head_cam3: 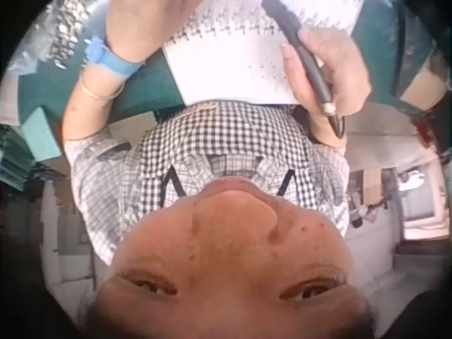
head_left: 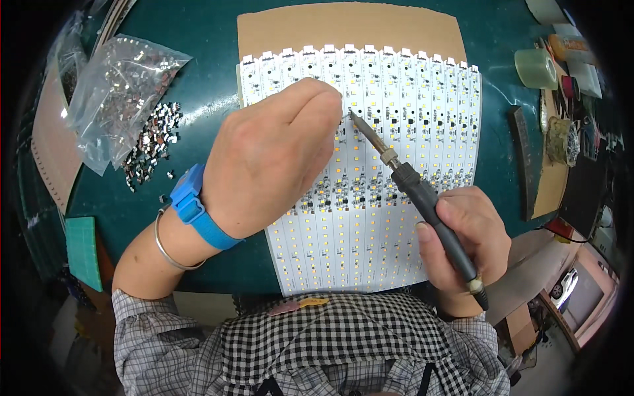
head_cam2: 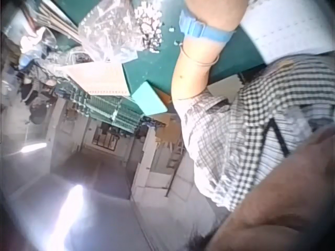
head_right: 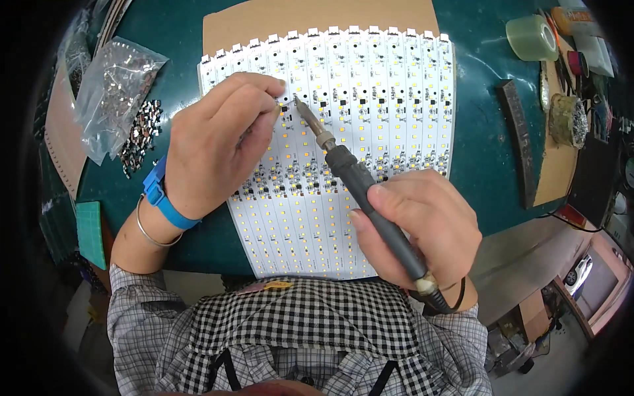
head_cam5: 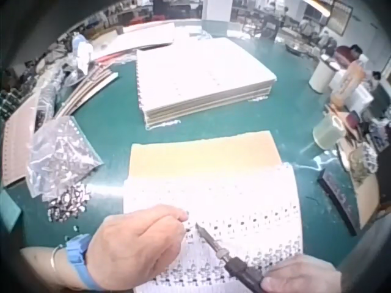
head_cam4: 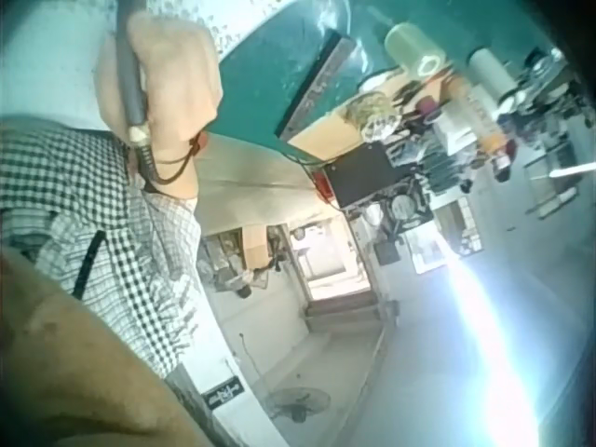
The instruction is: The person assembles electronic components onto LED light strips by soldering them into place with a soldering iron.
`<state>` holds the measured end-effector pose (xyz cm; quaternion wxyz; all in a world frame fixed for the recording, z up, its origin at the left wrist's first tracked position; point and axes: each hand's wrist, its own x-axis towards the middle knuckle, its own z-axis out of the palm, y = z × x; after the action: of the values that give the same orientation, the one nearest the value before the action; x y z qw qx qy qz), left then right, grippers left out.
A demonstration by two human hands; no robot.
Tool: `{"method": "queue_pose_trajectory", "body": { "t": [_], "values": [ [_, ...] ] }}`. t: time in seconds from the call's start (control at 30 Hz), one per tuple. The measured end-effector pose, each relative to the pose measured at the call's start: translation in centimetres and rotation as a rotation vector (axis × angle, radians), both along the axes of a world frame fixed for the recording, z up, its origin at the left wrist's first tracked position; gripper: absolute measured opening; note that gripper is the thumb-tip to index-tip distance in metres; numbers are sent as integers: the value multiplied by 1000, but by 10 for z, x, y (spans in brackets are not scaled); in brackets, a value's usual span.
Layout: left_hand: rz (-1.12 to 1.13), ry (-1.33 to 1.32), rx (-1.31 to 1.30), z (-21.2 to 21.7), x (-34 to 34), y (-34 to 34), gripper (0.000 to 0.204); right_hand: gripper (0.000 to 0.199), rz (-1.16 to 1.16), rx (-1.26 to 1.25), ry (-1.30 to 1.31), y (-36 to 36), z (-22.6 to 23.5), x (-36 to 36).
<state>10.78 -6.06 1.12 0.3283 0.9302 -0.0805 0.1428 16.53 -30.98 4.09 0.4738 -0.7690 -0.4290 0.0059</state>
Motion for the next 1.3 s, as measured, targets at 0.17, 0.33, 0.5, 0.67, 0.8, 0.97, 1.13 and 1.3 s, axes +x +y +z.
{"method": "queue_pose_trajectory", "body": {
  "t": [0.17,0.33,0.5,0.67,0.8,0.97,1.13,1.3],
  "values": [
    [-13,-54,20,-6,2,-2,19,37,16,-81,-28,2,6,-2],
    [-9,14,25,0,1,-1,15,36,3,-68,-24,2,5,-3],
    [-9,36,29,0,1,-1,14,35,0,-81,-26,2,6,-3],
    [-1,33,43,0,1,-1,14,35,3,-93,-39,2,6,-3],
    [6,20,38,-1,1,-2,14,36,6,-83,-50,1,4,-4],
    [-38,-32,3,-3,1,-1,20,36,-112,91,-2,-18,3,-2],
    [-50,-7,26,0,-2,1,21,31,-434,248,-89,-57,1,8],
    [-49,-45,22,1,-1,-2,21,24,-946,399,-349,-131,-7,53]
  ]
}}
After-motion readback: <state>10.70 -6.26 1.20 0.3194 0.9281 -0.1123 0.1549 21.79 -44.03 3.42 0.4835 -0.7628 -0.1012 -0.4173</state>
